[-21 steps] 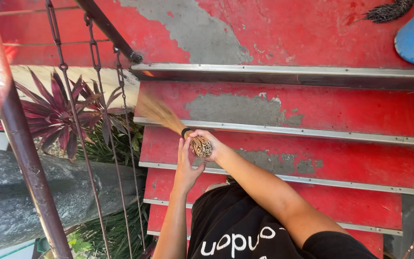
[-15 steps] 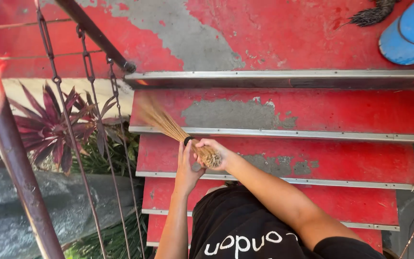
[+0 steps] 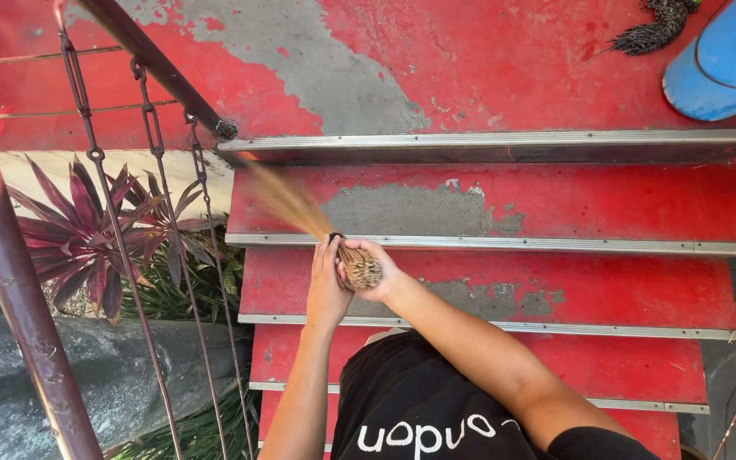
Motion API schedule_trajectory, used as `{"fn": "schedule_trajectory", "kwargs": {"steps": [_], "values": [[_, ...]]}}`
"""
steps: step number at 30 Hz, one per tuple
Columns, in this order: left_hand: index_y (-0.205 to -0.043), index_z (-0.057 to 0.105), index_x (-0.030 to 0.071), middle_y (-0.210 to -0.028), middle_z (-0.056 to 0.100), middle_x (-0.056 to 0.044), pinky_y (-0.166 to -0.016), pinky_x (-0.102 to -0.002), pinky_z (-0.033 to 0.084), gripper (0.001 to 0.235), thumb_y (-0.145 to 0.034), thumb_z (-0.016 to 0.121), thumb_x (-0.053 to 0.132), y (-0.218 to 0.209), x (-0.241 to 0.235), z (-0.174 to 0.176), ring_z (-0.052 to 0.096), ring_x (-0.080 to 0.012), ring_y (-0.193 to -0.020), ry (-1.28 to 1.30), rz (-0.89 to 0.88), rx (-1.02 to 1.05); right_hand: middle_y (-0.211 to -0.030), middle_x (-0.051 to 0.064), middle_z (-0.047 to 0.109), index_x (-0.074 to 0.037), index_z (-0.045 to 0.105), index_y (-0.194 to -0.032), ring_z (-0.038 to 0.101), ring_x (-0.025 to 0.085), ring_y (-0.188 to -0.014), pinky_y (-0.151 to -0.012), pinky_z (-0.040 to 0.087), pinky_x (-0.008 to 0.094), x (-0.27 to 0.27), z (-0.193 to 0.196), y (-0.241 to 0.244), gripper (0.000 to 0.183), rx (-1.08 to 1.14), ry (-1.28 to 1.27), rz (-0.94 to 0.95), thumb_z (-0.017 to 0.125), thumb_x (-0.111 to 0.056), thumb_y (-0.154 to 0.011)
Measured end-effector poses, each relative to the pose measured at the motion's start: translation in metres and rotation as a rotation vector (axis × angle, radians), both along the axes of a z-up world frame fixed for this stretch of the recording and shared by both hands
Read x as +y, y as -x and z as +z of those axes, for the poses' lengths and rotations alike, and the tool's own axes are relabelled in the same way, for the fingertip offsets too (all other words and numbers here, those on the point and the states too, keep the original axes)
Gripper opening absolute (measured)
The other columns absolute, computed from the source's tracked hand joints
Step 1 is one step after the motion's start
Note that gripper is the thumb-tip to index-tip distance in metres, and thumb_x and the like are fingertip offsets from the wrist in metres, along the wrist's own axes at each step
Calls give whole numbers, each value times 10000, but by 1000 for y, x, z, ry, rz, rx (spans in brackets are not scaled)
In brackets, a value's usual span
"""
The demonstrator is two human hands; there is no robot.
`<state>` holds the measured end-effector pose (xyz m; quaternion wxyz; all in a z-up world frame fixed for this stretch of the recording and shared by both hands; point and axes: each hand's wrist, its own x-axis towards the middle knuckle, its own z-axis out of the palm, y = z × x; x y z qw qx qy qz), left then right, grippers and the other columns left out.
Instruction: Sweeping the outdoor stairs and floor area using a stick broom.
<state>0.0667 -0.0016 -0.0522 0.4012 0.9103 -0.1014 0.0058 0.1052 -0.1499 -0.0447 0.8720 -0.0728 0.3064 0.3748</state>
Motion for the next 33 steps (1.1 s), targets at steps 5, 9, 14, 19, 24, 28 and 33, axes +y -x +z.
{"fn": "schedule_trajectory", "kwargs": {"steps": [5, 9, 14, 19, 24, 28, 33], "values": [[-1476, 531, 235, -1586, 407, -133, -1211, -522, 326, 963, -594, 818, -24, 13, -6, 36, 328, -481, -1461, 36, -77, 82, -853, 219, 702, 24, 627, -924, 728, 282, -674, -617, 647, 376, -23, 20, 29, 247, 30, -2, 0, 727, -195, -869], [-1480, 515, 262, -1595, 391, -103, -1247, -478, 285, 951, -614, 739, -59, -3, -18, -17, 315, -467, -1472, 12, -69, 85, -936, 209, 685, 46, 638, -992, 715, 229, -755, -661, 633, 327, -33, -22, 19, 292, 47, -168, -96, 668, -236, -923], [-1550, 359, 165, -1684, 220, -131, -1273, -394, 176, 774, -825, 510, -59, 16, -47, 8, 201, -399, -1533, 147, -21, -70, -892, 159, 682, 8, 584, -940, 707, 222, -772, -719, 638, 293, -5, 32, 58, 291, 109, -98, -313, 722, -239, -871], [-1309, 605, 86, -1483, 501, -163, -1178, -423, 336, 440, -886, 512, 163, 1, -8, 58, 437, -350, -1433, 233, -68, -98, -891, 170, 680, 49, 598, -972, 708, 234, -757, -683, 637, 312, 10, 57, 58, 383, 155, -251, -228, 747, -287, -865], [-1392, 615, 245, -1476, 554, 38, -1343, -307, 55, 407, -1083, 386, 112, 20, -75, 31, 384, -102, -1447, 850, 153, -189, -840, 146, 679, -20, 572, -876, 733, 239, -751, -681, 636, 314, 15, 40, 78, 311, 185, -16, -335, 749, -267, -811], [-1252, 605, 53, -1492, 529, -185, -1263, -477, 231, 702, -941, 337, 622, 16, -6, 18, 415, -359, -1466, 422, -246, -65, -827, 169, 679, 0, 616, -892, 718, 278, -711, -618, 632, 359, 18, 67, 95, 315, 170, 37, -209, 761, -265, -803], [-1127, 658, 98, -1417, 627, -145, -1294, -434, 159, 229, -1036, 457, 36, -9, -1, 20, 464, -290, -1447, 367, -136, 42, -837, 167, 674, -11, 566, -964, 721, 291, -702, -566, 621, 356, 18, 56, 72, 364, 115, 67, -186, 773, -266, -807]]}}
